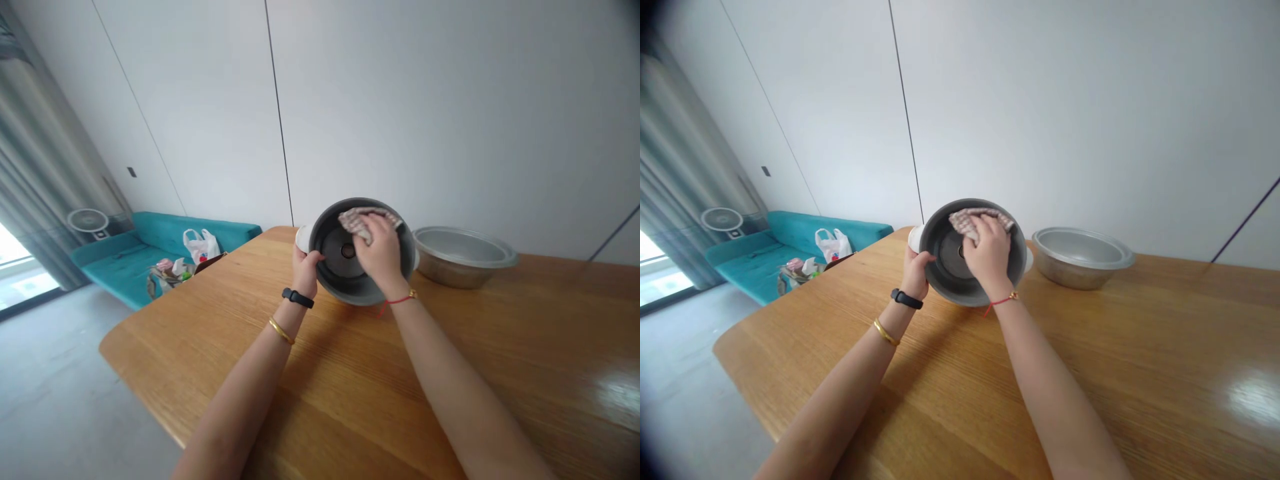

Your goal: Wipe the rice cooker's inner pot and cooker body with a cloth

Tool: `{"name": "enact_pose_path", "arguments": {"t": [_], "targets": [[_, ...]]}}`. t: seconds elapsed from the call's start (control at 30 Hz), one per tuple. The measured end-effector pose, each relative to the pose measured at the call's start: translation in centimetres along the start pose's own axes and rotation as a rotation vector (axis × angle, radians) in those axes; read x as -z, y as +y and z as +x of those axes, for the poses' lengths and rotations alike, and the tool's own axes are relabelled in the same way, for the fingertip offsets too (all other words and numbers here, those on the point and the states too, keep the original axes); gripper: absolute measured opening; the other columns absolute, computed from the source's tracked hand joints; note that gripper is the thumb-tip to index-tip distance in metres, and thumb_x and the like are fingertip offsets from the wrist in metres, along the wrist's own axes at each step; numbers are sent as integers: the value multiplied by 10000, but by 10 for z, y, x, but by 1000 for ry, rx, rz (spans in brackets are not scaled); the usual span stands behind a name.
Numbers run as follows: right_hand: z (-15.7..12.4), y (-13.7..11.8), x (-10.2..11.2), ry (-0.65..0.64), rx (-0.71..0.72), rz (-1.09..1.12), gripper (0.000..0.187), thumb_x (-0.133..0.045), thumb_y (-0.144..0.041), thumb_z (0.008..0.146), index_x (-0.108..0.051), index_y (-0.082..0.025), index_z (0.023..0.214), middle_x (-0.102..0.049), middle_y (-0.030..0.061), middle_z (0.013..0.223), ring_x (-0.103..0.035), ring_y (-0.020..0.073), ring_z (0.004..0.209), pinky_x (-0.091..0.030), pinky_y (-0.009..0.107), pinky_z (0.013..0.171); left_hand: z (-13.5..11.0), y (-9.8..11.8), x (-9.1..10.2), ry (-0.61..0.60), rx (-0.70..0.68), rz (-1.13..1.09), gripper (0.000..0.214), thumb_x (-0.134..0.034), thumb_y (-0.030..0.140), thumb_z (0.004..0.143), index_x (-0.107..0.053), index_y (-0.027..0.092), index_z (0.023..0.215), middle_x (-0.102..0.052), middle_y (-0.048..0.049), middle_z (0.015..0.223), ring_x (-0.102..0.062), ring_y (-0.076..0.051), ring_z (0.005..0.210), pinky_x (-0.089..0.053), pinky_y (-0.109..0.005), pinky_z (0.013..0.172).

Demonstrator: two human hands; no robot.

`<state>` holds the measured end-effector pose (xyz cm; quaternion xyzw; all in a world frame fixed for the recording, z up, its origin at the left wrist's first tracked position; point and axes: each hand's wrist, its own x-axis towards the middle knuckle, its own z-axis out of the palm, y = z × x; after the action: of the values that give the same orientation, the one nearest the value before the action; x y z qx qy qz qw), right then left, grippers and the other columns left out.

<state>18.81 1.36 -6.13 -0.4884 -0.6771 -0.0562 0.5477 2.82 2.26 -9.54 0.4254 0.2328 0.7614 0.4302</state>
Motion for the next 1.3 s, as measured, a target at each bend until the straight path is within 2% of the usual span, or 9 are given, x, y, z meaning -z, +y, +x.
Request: {"name": "enact_pose_path", "arguments": {"t": [0.1,0.2,0.3,0.43,0.7,0.87,1.0,1.2,1.3], "targets": [[-16,-5,-31,-420,-7,-63,415,-531,-384,960,-664,-289,1342,-487,92,1564,-284,456,1477,-242,806,1104,-3,-1,-1,-13,-5,12,695,-630,66,545,-606,225,1221,-699,-37,1185,-598,-269,1217,-442,-419,1109],[-25,-7,-42,-576,87,-85,407,-443,-420,1017,-659,-341,1352,-439,53,1609,-218,445,1507,-218,835,1085,-6,-1,-4,-12,-18,11,677,-614,67,544,-607,231,1201,-694,-42,1200,-596,-274,1224,-441,-420,1109],[-26,-5,-43,-569,144,-114,413,-437,-380,1016,-627,-363,1383,-426,36,1619,-213,416,1520,-176,852,1084,-9,1,-7,-17,-39,26,663,-609,73,553,-608,231,1197,-695,-43,1183,-609,-277,1187,-462,-423,1076],[-21,5,-40,-473,84,-212,516,-488,-403,982,-518,-333,1492,-281,39,1691,-79,447,1551,-90,877,1085,-16,3,-14,-68,-76,60,677,-618,62,549,-615,223,1207,-694,-38,1182,-597,-288,1201,-455,-422,1077],[-21,21,-33,-257,-181,-270,634,-449,-542,971,-439,-271,1544,-274,125,1677,-132,491,1513,-241,843,1062,-29,-5,-24,-202,-104,138,585,-653,55,576,-651,238,1131,-694,-33,1163,-581,-306,1228,-418,-442,1116],[-26,26,-42,-171,-344,-231,659,-339,-530,1005,-310,-285,1616,-174,142,1701,-149,491,1499,-352,817,995,-25,-6,-23,-147,-107,109,564,-654,69,572,-648,220,1116,-698,-35,1162,-595,-284,1193,-425,-416,1102],[-28,25,-49,-240,-443,-255,647,-304,-420,1018,-246,-252,1640,-139,183,1702,-249,481,1483,-383,711,1042,-17,-7,-19,-36,-81,54,631,-629,76,569,-624,227,1182,-695,-32,1192,-596,-267,1196,-447,-390,1076],[-26,5,-47,-502,-442,-419,909,-720,-393,827,-351,10,1554,-358,398,1526,-520,481,1320,-444,547,1045,-9,-8,-12,143,-74,52,599,-604,101,562,-594,239,1145,-688,-17,1125,-617,-232,1109,-479,-354,994],[-24,-8,-40,-654,-366,-416,651,-665,-387,875,-576,20,1376,-578,375,1338,-627,418,1214,-506,470,972,-10,-10,-10,170,-64,62,559,-627,124,573,-583,249,1117,-684,-13,1098,-621,-224,1084,-479,-354,981]]}}
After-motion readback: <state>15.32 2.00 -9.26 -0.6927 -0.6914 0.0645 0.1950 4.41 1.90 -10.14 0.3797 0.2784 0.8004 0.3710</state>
